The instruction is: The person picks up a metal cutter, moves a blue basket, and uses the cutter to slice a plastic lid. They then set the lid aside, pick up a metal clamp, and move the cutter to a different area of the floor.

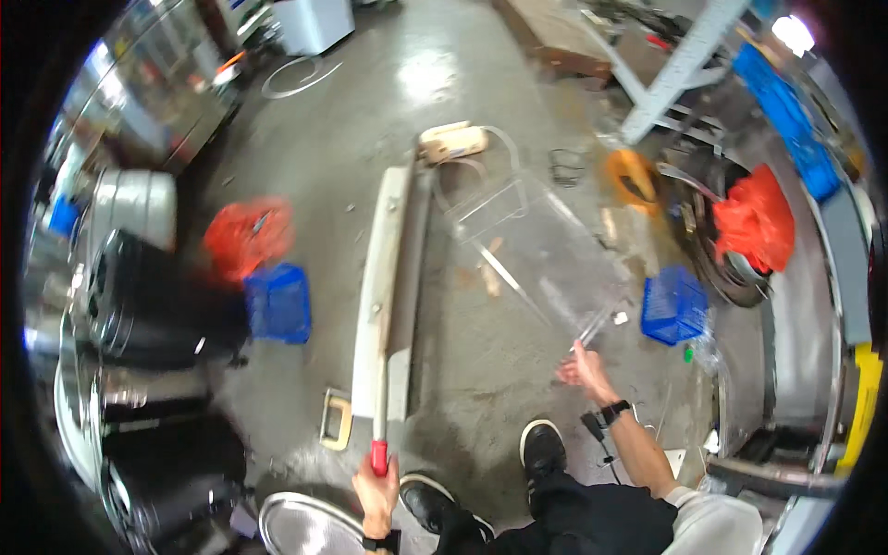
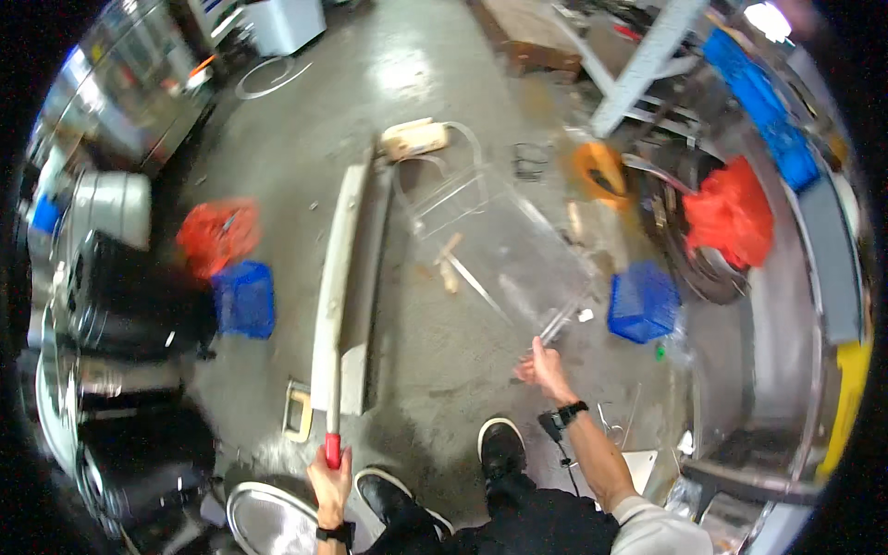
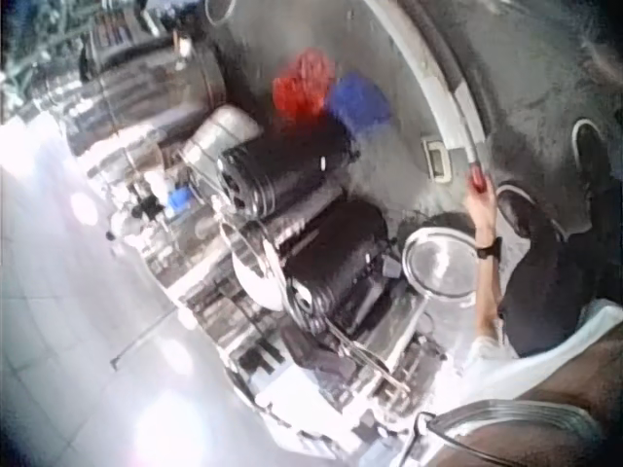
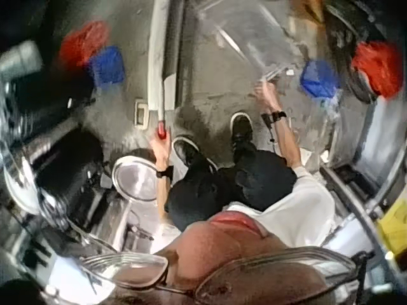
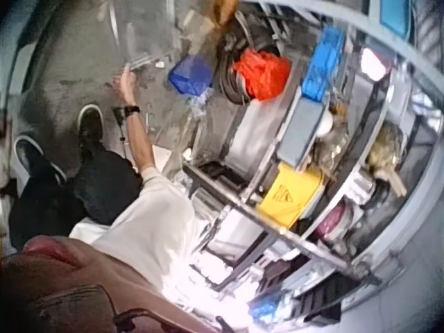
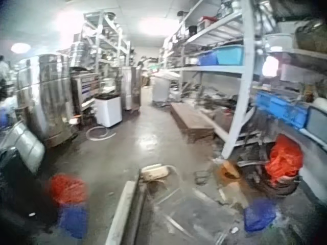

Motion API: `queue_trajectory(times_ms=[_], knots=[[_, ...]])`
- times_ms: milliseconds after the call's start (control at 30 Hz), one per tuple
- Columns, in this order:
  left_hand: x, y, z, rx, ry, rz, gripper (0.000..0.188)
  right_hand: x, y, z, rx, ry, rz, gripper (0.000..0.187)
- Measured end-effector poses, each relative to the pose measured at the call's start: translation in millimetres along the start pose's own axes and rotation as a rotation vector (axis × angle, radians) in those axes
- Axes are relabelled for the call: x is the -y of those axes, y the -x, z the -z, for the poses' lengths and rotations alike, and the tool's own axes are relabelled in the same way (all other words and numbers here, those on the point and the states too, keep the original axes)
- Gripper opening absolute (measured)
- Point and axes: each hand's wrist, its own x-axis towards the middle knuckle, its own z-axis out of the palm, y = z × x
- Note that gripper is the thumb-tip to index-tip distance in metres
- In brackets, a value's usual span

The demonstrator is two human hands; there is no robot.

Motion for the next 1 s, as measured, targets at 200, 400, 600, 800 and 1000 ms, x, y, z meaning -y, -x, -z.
queue_trajectory(times_ms=[200, 400, 600, 800, 1000], knots=[[20, 6, 48, -0.024, 0.272, 0.099, 0.038, 40, 71, -19, 0.281, 0.637, 0.062, 0.058], [96, -54, 92, -0.243, 0.021, 0.092, 0.03, 47, 128, -125, 0.808, 0.657, 0.147, 0.039], [66, -101, 16, -0.107, -0.162, -0.194, 0.039, 66, 181, -220, 1.11, 0.974, 0.371, 0.035], [71, -110, -14, -0.088, -0.288, -0.203, 0.038, 60, 195, -231, 1.106, 1.048, 0.4, 0.036], [70, -124, -3, 0.036, -0.301, -0.233, 0.033, 8, 180, -245, 1.167, 0.561, 0.069, 0.051]])
